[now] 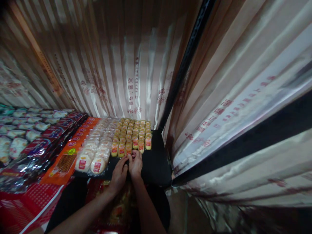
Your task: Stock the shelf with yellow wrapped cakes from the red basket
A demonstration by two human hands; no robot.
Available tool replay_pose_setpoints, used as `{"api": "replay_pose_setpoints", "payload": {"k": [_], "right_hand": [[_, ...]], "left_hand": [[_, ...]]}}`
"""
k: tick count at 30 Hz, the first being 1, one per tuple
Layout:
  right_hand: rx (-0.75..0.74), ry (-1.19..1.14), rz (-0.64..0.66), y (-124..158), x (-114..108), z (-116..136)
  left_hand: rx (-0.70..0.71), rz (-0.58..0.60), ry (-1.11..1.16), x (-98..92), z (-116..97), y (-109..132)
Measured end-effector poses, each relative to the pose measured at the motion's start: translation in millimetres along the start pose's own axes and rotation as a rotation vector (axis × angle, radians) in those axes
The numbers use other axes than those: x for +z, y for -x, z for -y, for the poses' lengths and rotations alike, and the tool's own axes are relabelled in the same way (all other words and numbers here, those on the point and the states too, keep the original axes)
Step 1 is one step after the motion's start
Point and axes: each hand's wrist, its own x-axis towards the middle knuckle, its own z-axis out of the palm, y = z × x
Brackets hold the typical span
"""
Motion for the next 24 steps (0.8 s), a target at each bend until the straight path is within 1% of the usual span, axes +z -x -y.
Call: {"api": "replay_pose_setpoints", "payload": {"k": [3, 5, 9, 13, 16, 18, 19, 21, 22, 24], "right_hand": [[-0.009, 0.004, -0.044, 8.6, -4.6, 2.0], [-0.009, -0.006, -0.049, 18.4, -8.1, 4.3], [0.011, -0.056, -0.013, 47.2, -14.6, 7.6], [0.062, -0.020, 0.082, 82.8, -19.9, 9.2], [-0.003, 0.033, 0.170, 109.2, -19.1, 8.4], [-0.055, 0.085, 0.211, 123.5, -14.5, 4.3], [-0.077, 0.129, 0.244, 128.8, -10.9, 0.8], [-0.077, 0.285, 0.378, 134.6, -2.4, -8.7], [-0.059, 0.413, 0.484, 135.1, 2.2, -14.2], [-0.033, 0.680, 0.709, 132.9, 10.5, -24.7]], "left_hand": [[-0.003, -0.016, -0.014, -3.1, -2.9, 7.6], [0.005, -0.012, -0.030, -5.1, -5.2, 14.6], [0.052, 0.054, -0.033, -10.1, -2.7, 34.0], [0.069, 0.149, -0.012, -20.9, 11.7, 58.7], [0.042, 0.194, -0.003, -33.0, 25.1, 74.9], [0.006, 0.221, -0.002, -40.9, 34.9, 82.0], [-0.023, 0.236, -0.016, -44.2, 40.3, 84.3], [-0.103, 0.273, -0.091, -48.6, 52.1, 86.5], [-0.157, 0.304, -0.152, -49.4, 58.3, 86.7], [-0.291, 0.407, -0.324, -47.6, 70.4, 85.9]]}}
